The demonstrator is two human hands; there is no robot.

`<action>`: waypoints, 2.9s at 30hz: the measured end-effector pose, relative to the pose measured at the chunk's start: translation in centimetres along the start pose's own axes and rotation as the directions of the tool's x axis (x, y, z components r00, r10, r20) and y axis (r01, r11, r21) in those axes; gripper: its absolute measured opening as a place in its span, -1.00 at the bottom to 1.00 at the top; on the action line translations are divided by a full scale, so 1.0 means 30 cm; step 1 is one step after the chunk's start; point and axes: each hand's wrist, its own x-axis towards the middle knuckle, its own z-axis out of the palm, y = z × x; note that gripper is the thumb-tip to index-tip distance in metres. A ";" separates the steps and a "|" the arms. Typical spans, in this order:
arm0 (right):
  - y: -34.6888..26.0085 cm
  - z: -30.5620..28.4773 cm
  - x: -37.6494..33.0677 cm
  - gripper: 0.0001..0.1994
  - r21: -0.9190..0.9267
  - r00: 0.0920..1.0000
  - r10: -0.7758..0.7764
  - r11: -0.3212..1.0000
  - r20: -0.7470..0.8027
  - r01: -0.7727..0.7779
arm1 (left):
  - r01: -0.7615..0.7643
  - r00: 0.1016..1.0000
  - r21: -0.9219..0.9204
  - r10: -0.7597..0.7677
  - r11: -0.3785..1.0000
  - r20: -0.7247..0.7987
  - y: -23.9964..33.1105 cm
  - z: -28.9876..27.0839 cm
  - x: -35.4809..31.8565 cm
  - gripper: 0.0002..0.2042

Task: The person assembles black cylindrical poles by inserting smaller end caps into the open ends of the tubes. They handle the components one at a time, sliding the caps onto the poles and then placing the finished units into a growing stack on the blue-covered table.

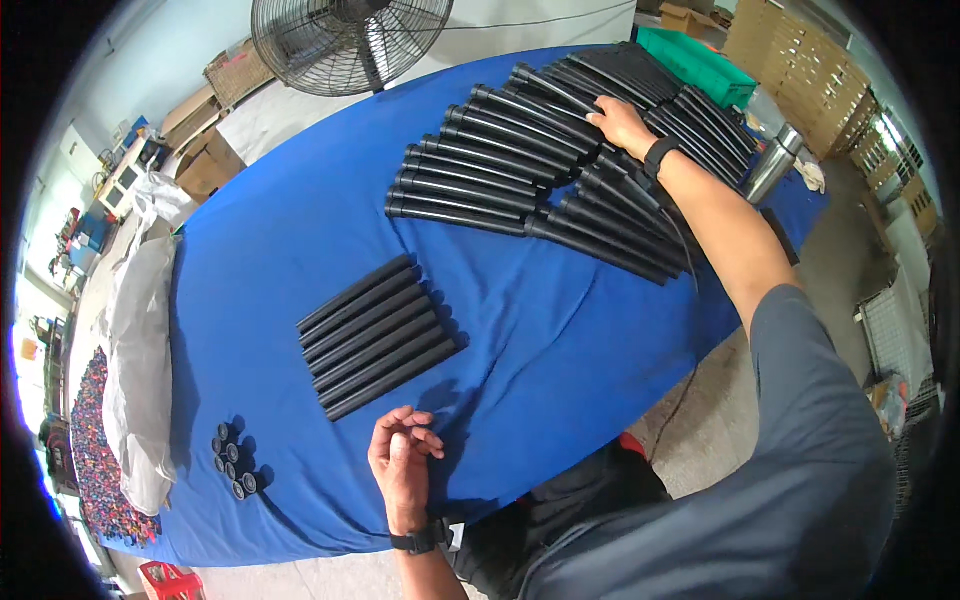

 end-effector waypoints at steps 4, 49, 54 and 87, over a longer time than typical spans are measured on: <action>0.056 0.048 0.066 -0.59 -0.102 0.999 0.029 0.995 0.041 -0.024 | 0.006 1.000 -0.030 -0.005 1.000 0.014 -0.003 0.005 0.006 -0.56; -1.024 0.109 -1.032 -0.55 0.383 0.498 -0.848 0.527 0.181 0.759 | 0.151 0.988 0.037 -0.149 0.988 -0.039 0.065 0.003 -0.054 -0.67; -1.002 0.058 -1.066 -0.71 0.455 0.500 -0.791 0.612 0.352 0.647 | 0.005 0.941 0.386 0.127 0.923 -0.315 0.241 -0.067 -0.127 -0.79; -0.571 -0.159 -1.116 -0.61 0.633 0.631 -0.362 0.726 0.686 -0.271 | 0.184 0.983 -0.391 -0.165 0.902 0.081 0.121 0.088 -0.007 -0.54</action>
